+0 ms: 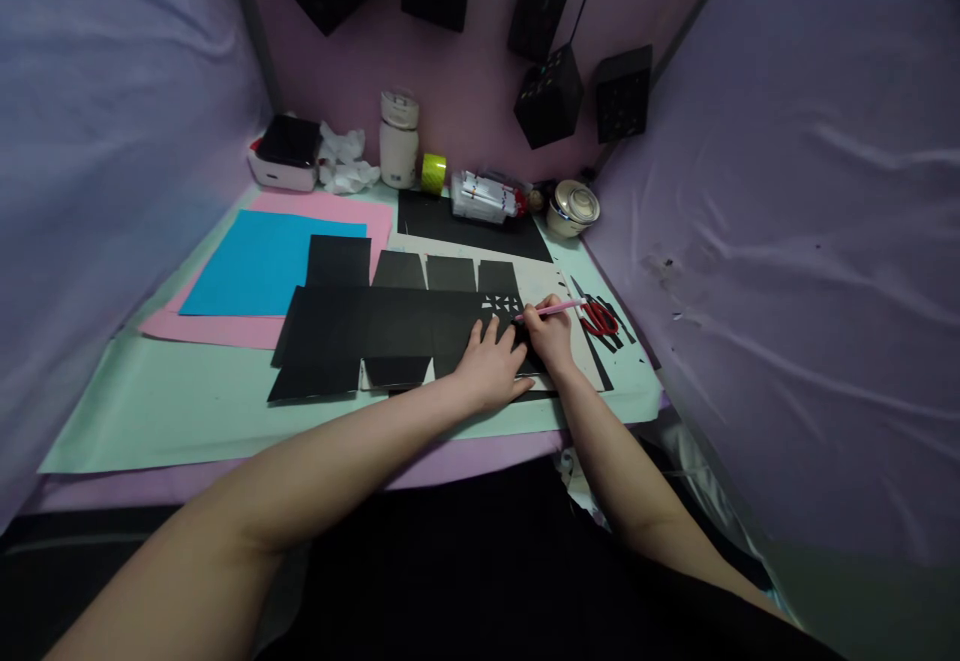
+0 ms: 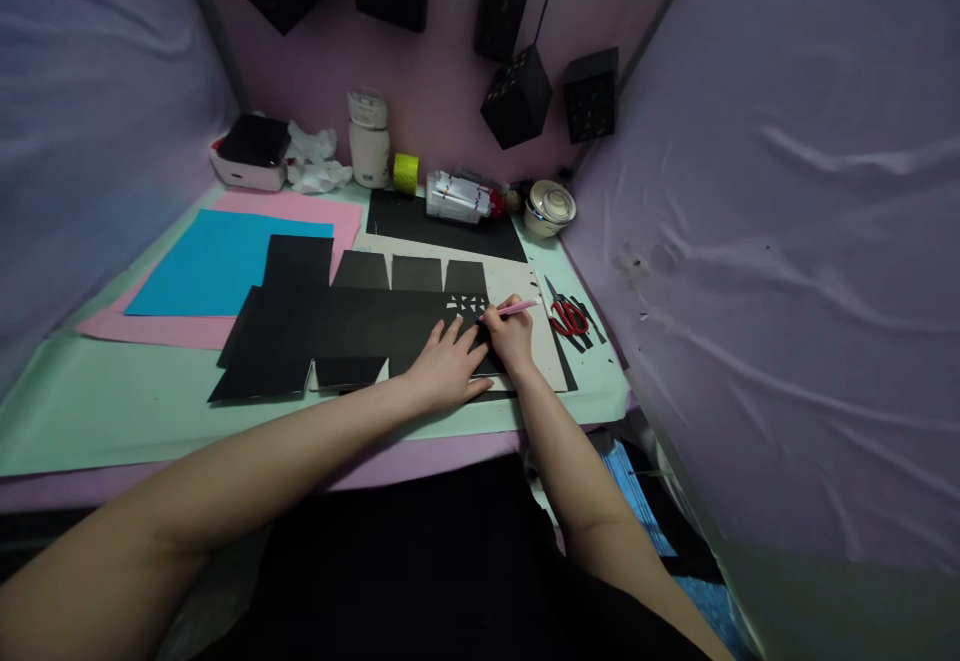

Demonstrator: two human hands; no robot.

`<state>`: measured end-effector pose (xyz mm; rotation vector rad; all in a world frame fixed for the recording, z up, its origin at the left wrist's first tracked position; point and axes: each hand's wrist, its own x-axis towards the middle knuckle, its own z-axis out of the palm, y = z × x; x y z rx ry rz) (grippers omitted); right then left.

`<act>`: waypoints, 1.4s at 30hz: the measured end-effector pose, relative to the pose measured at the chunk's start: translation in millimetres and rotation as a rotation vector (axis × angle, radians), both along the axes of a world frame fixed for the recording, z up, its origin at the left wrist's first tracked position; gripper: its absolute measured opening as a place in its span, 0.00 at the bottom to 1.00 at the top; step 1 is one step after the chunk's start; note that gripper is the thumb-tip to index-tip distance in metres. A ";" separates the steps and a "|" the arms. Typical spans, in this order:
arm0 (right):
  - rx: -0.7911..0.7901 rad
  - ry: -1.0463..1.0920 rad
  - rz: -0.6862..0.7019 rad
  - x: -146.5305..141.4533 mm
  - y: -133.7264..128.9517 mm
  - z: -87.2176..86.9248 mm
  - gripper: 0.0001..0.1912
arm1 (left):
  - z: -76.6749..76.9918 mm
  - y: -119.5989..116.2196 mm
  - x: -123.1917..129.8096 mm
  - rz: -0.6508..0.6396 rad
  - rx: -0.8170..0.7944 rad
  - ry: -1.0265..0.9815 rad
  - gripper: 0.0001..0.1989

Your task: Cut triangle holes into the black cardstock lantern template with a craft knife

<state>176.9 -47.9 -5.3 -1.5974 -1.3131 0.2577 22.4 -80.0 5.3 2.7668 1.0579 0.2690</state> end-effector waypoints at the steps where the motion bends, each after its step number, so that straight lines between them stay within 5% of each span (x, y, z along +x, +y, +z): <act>1: 0.002 0.000 0.003 0.0 -0.1 0.0 0.12 | -0.3 0.0 -0.1 0.000 0.003 -0.002 0.31; 17: -0.076 0.043 0.010 1.5 -3.5 1.5 0.07 | 1.8 -0.9 -1.7 0.003 0.008 0.006 0.30; 28: -0.155 0.310 0.159 8.9 -4.3 7.9 0.08 | -1.4 -0.2 -1.0 0.009 -0.013 -0.009 0.33; 42: -0.136 0.225 0.118 8.9 -5.9 0.7 0.07 | -2.1 0.3 -1.1 0.009 -0.005 -0.010 0.32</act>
